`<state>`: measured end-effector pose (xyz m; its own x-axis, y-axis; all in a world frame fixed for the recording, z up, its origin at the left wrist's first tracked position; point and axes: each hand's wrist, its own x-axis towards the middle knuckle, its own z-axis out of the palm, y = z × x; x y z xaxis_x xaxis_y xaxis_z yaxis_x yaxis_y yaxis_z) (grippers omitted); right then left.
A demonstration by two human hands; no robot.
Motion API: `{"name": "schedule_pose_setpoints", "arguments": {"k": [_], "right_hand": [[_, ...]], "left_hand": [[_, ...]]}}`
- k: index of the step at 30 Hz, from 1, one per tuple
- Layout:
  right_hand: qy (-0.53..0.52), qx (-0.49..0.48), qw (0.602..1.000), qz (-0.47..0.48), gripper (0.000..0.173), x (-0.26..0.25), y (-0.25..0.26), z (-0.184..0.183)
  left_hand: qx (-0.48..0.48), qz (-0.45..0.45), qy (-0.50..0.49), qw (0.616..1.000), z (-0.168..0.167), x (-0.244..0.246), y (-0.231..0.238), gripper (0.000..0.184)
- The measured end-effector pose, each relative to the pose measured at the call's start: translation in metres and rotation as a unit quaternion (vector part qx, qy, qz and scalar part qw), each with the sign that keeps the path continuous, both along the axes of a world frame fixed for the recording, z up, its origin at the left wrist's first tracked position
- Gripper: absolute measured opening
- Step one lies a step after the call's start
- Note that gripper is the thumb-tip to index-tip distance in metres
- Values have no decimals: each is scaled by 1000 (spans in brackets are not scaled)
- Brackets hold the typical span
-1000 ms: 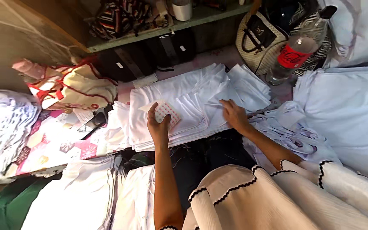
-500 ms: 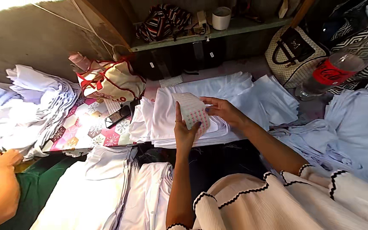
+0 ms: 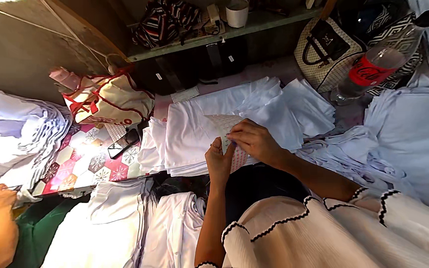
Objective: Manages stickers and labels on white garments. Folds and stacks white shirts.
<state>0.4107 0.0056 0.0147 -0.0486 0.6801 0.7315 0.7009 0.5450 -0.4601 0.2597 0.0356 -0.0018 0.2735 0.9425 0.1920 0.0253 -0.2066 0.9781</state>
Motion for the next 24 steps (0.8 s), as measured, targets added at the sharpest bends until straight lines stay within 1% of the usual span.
{"name": "schedule_pose_setpoints", "arguments": {"k": [3,6,9,11,13,16,18,20,21,22,23,24], "right_hand": [[-50,2,999,-12,15,3,-2,-4],[-67,-3,998,-15,15,9,-7,-2],[-59,-19,998,19,14,22,-12,0],[-39,-42,997,55,13,33,-15,1],[-39,-51,996,64,13,40,-20,0],[-60,-29,997,45,14,45,-28,-4],[-22,-36,998,52,13,51,-32,-7],[50,-70,995,57,10,56,-37,-6],[88,-92,990,57,10,61,-39,-5],[128,-108,984,54,10,66,-43,-5],[167,-118,978,45,11,74,-47,-6],[203,-119,971,31,11,85,-51,-8]], "left_hand": [[68,8,67,995,1,3,-4,10],[130,19,123,984,0,5,-7,6],[157,2,158,975,0,6,-9,12],[166,-20,163,972,0,8,-11,13],[176,-39,166,970,-1,11,-13,15],[171,-60,161,970,-5,17,-15,14],[134,-89,150,976,-6,19,-16,11],[81,-122,140,979,-5,21,-16,8],[64,-126,143,980,-4,21,-17,14],[69,-115,159,978,-2,22,-18,26],[110,-84,194,971,0,22,-18,40],[182,-36,235,954,2,24,-19,53]]}}
